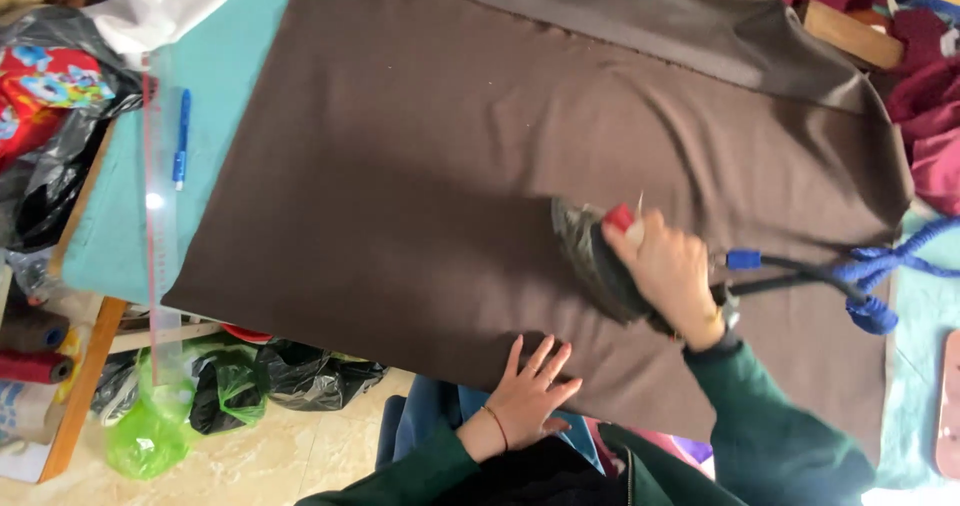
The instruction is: Ironing a large piece of brown fabric on a work table, smoothing and repositioning it as needed.
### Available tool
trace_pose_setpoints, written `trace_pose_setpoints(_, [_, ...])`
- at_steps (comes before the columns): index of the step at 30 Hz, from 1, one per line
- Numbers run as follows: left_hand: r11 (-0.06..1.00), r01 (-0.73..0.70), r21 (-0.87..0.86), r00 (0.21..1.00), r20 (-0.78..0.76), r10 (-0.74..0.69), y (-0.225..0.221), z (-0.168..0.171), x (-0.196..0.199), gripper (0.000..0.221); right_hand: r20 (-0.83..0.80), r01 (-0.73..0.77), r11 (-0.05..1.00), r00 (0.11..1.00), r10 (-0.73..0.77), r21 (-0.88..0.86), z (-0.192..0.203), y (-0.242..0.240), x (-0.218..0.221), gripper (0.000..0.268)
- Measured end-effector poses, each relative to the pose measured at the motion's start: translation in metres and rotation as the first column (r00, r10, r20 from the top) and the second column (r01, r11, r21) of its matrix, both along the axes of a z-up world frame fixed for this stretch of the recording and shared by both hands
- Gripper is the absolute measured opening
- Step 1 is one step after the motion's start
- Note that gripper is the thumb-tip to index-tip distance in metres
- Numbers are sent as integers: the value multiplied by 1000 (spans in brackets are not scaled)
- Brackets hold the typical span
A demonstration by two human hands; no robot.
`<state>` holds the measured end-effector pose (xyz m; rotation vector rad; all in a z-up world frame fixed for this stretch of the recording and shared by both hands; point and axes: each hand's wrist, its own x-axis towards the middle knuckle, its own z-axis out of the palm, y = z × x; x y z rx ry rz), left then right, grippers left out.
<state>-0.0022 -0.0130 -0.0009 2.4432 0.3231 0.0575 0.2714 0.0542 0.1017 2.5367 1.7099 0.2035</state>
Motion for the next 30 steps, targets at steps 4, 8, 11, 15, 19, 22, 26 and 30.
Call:
trace_pose_setpoints(4, [991, 59, -119, 990, -122, -73, -4, 10, -1, 64, -87, 13, 1000, 996, -14, -11, 10, -36, -29, 58])
trace_pose_setpoints(8, [986, 46, -159, 978, -192, -77, 1, 20, 2, 59, -160, 13, 999, 987, -17, -30, 22, -24, -38, 61])
trace_pose_setpoints(11, [991, 37, -127, 980, -192, -61, -3, 14, 4, 51, -178, -10, 999, 984, 2, -44, 22, 1, -33, 61])
trace_pose_setpoints(15, [991, -3, -134, 977, -212, -26, -7, 10, 13, 45, -158, -49, 999, 986, 51, 20, 14, 55, -10, 60])
trace_pose_setpoints(19, [986, -29, -163, 955, -296, -21, -6, 19, 16, 41, -156, -22, 998, 987, 32, 65, 16, 119, 12, 66])
trace_pose_setpoints(22, [988, -47, -150, 960, -281, 3, -11, 13, 15, 36, -294, 43, 996, 956, -19, 75, 19, 159, 27, 63])
trace_pose_setpoints(26, [983, -104, -154, 972, -227, 68, -17, 4, 11, 44, -262, 98, 993, 962, -77, 70, -8, 182, 52, 73])
trace_pose_setpoints(30, [970, -122, -211, 977, -200, 80, -14, 5, 5, 47, -318, 88, 993, 946, -58, 81, 13, 154, 26, 71])
